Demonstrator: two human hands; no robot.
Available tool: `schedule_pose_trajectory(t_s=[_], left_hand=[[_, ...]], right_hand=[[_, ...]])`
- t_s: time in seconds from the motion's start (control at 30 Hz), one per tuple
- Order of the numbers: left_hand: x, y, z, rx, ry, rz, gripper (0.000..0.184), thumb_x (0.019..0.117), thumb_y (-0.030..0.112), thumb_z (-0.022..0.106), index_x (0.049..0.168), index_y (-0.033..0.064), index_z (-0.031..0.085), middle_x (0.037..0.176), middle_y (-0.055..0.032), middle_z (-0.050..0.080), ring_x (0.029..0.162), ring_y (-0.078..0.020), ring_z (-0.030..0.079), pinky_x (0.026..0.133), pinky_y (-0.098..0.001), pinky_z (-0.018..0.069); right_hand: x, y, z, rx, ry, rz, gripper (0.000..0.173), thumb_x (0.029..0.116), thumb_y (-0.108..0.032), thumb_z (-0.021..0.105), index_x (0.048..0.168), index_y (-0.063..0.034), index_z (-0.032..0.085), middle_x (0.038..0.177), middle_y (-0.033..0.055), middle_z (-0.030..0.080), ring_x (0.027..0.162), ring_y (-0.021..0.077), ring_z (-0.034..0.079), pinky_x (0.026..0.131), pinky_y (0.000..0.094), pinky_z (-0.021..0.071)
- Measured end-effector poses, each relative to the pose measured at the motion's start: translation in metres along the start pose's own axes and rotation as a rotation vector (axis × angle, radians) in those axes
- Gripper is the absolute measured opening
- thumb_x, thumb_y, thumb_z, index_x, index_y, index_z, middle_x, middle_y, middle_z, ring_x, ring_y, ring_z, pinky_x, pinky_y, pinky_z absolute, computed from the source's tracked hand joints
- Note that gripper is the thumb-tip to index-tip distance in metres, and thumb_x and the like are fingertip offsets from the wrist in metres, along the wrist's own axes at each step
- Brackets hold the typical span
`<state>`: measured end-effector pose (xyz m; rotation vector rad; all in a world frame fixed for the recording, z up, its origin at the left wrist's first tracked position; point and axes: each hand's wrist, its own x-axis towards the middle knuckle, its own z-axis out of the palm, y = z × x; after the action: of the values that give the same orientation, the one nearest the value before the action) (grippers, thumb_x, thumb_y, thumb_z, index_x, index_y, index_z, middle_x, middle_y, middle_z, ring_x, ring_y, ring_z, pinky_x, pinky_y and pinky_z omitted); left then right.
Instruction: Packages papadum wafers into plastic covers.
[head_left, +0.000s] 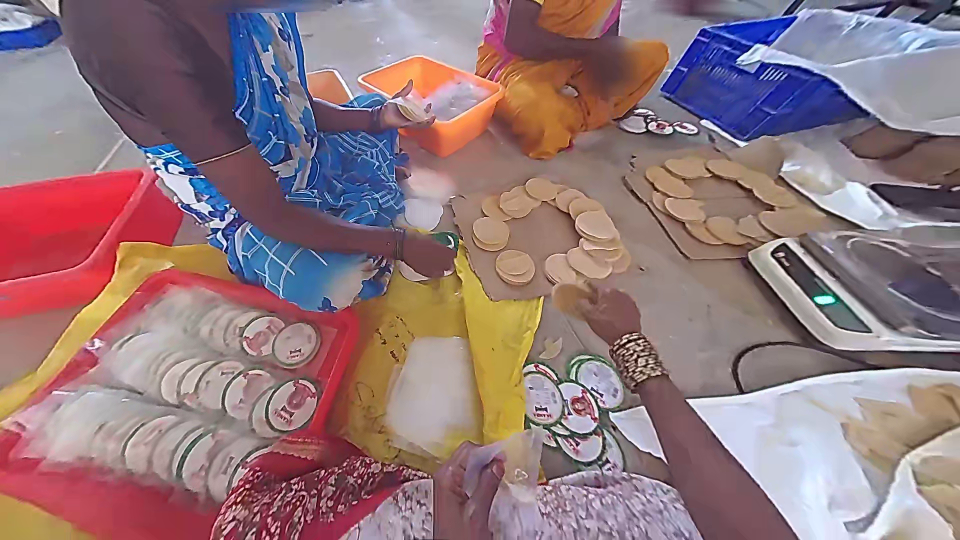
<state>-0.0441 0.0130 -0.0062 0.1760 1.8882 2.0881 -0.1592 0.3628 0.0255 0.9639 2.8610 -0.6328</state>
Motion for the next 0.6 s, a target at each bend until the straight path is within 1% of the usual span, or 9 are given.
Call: schedule_pose_trajectory(t_s=[0.1,0.2,0.27,0.3,0.33,0.37,0.47,0.53,0.6], left_hand=[[-0.003,0.002,0.002,-0.126,-0.002,-0.037,0.012,0.0902,0.0,0.068,0.1,-0.0003,0.074,0.092,-0.0018,0.073,0.089,-0.0058,0.069,0.086,-0.0253,0.0581],[0.002,-0.005,-0.002,-0.336,-0.019,-0.073,0.012,0.0916,0.005,0.07,0.102,0.0016,0.074,0.103,-0.0052,0.075,0.098,-0.0122,0.07,0.092,-0.0314,0.0577],[0.01,-0.016,-0.006,-0.42,-0.051,-0.062,0.019,0.091,0.015,0.072,0.103,0.0006,0.075,0.126,-0.0114,0.07,0.118,-0.0185,0.065,0.103,-0.0355,0.0525],[0.012,-0.019,-0.006,-0.45,-0.058,-0.071,0.022,0.0898,0.019,0.074,0.103,0.0015,0.076,0.134,-0.012,0.066,0.123,-0.0191,0.063,0.104,-0.0356,0.0514],[0.013,-0.019,-0.006,-0.477,-0.075,-0.084,0.023,0.0892,0.021,0.075,0.103,0.0026,0.076,0.137,-0.0115,0.064,0.124,-0.0185,0.062,0.104,-0.035,0.0519],[0.012,-0.017,-0.005,-0.502,-0.085,-0.101,0.021,0.0886,0.021,0.075,0.103,0.0052,0.076,0.134,-0.0089,0.067,0.12,-0.0163,0.065,0.1,-0.0336,0.0542],[0.005,-0.011,-0.001,-0.548,-0.089,-0.157,0.01,0.0918,0.01,0.068,0.097,0.0107,0.076,0.097,-0.0025,0.076,0.09,-0.0111,0.072,0.084,-0.0312,0.0599],[0.003,-0.009,0.0,-0.54,-0.089,-0.2,0.013,0.0958,0.006,0.061,0.097,0.0067,0.074,0.092,-0.0043,0.076,0.086,-0.0124,0.072,0.081,-0.0316,0.06],[0.003,-0.009,0.001,-0.491,-0.023,-0.26,0.017,0.0986,0.001,0.054,0.098,0.001,0.071,0.091,-0.0066,0.075,0.084,-0.0142,0.071,0.08,-0.0323,0.06]], right_hand=[[-0.019,0.016,0.019,-0.037,-0.153,-0.014,0.039,0.0969,-0.016,0.062,0.134,-0.0014,0.063,0.125,0.0294,0.065,0.12,0.0468,0.061,0.101,0.0652,0.0432],[-0.045,0.014,0.024,0.243,-0.05,-0.081,0.034,0.0898,-0.009,0.068,0.121,0.0051,0.067,0.114,0.0282,0.069,0.11,0.0417,0.066,0.097,0.0613,0.0464],[-0.077,0.001,0.032,0.612,-0.032,-0.138,0.029,0.0807,-0.004,0.07,0.109,0.0031,0.07,0.097,0.0127,0.072,0.09,0.02,0.07,0.084,0.0413,0.0567],[-0.098,-0.01,0.034,0.813,-0.11,-0.15,0.027,0.0793,0.0,0.069,0.106,0.0009,0.069,0.092,0.0054,0.073,0.084,0.0116,0.07,0.079,0.0325,0.0596],[-0.121,-0.023,0.035,0.986,-0.223,-0.15,0.028,0.0799,0.003,0.068,0.107,0.0006,0.067,0.092,0.0034,0.073,0.084,0.0099,0.071,0.079,0.0305,0.0607],[-0.141,-0.034,0.036,1.092,-0.334,-0.158,0.03,0.0792,0.003,0.068,0.109,-0.0008,0.068,0.092,0.0021,0.074,0.084,0.0097,0.071,0.079,0.0307,0.0612],[-0.185,-0.052,0.052,1.126,-0.555,-0.217,0.028,0.0799,-0.005,0.072,0.108,-0.005,0.068,0.091,-0.001,0.074,0.083,0.007,0.071,0.079,0.0291,0.0604],[-0.198,-0.052,0.067,0.924,-0.533,-0.274,0.029,0.082,-0.018,0.076,0.107,-0.006,0.067,0.089,0.0002,0.071,0.082,0.0073,0.068,0.078,0.0301,0.0577],[-0.202,-0.047,0.071,0.76,-0.447,-0.305,0.033,0.088,-0.02,0.072,0.115,-0.003,0.064,0.098,0.0075,0.07,0.088,0.014,0.068,0.082,0.0362,0.0557]])
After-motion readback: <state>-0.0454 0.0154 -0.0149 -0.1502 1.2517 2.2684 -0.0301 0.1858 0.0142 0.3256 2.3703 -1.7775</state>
